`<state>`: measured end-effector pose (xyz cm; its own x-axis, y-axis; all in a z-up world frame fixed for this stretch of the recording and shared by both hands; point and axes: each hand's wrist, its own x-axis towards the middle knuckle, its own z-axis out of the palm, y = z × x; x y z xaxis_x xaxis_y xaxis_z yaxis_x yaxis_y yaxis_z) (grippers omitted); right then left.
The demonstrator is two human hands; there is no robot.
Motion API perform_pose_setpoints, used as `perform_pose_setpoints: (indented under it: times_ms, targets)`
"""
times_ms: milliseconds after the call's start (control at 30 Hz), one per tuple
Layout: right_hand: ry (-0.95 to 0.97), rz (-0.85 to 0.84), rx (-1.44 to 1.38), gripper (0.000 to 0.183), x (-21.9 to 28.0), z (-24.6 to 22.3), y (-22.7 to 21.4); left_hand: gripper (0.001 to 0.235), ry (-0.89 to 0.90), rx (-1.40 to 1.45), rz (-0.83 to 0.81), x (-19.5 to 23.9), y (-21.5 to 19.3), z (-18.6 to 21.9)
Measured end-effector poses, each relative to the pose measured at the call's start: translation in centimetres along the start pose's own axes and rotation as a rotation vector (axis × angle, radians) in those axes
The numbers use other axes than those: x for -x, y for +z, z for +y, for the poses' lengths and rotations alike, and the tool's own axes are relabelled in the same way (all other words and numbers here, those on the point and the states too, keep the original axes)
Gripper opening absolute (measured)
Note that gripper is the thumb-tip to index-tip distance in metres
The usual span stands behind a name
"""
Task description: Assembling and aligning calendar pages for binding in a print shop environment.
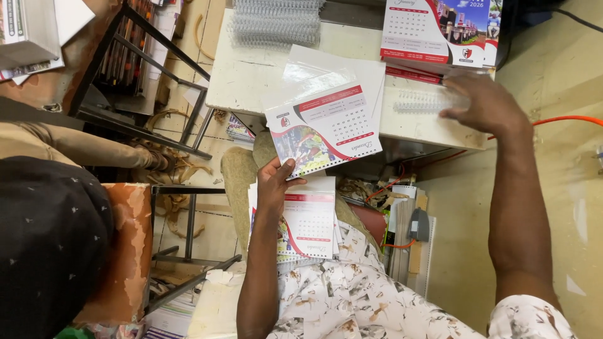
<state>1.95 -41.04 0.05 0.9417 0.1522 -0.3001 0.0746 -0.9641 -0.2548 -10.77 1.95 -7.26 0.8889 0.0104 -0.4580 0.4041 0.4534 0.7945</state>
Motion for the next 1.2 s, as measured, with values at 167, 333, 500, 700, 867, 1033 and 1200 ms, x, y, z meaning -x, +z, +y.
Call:
perform_pose_setpoints:
  times_ms: [167,333,500,700,867,1033,1200]
  targets:
    - [0.108,-0.031,0.023,0.034,0.4,-1.2,1.9,0.045,0.015,0.006,-0.003,-0.1,-0.3,-0.1]
    - [0.120,0.060,-0.639,0.043,3.5,-0.1,-0.4,0.050,0.004,0.010,-0.004,-0.2,-0.3,-0.2]
    - [-0.288,0.347,-1.000,0.079,6.2,3.8,-3.2,0.044,0.018,-0.009,-0.009,-0.1,-0.2,-0.1]
    - [0.071,0.000,0.035,0.048,1.0,3.0,0.1,0.060,0.005,-0.074,0.021,-0.1,0.2,0.1]
    - [-0.077,0.323,-0.093,0.031,1.2,5.6,1.0,0.059,0.004,-0.087,0.009,0.2,0.4,0.7]
    - [-0.051,0.204,-0.123,0.039,0.2,1.3,1.7,0.059,-0.001,-0.057,0.020,-0.1,0.1,-0.2]
    - [0.039,0.247,-0.189,0.020,0.1,-1.2,4.6,0.055,0.005,-0.074,0.020,0.1,0.3,0.1]
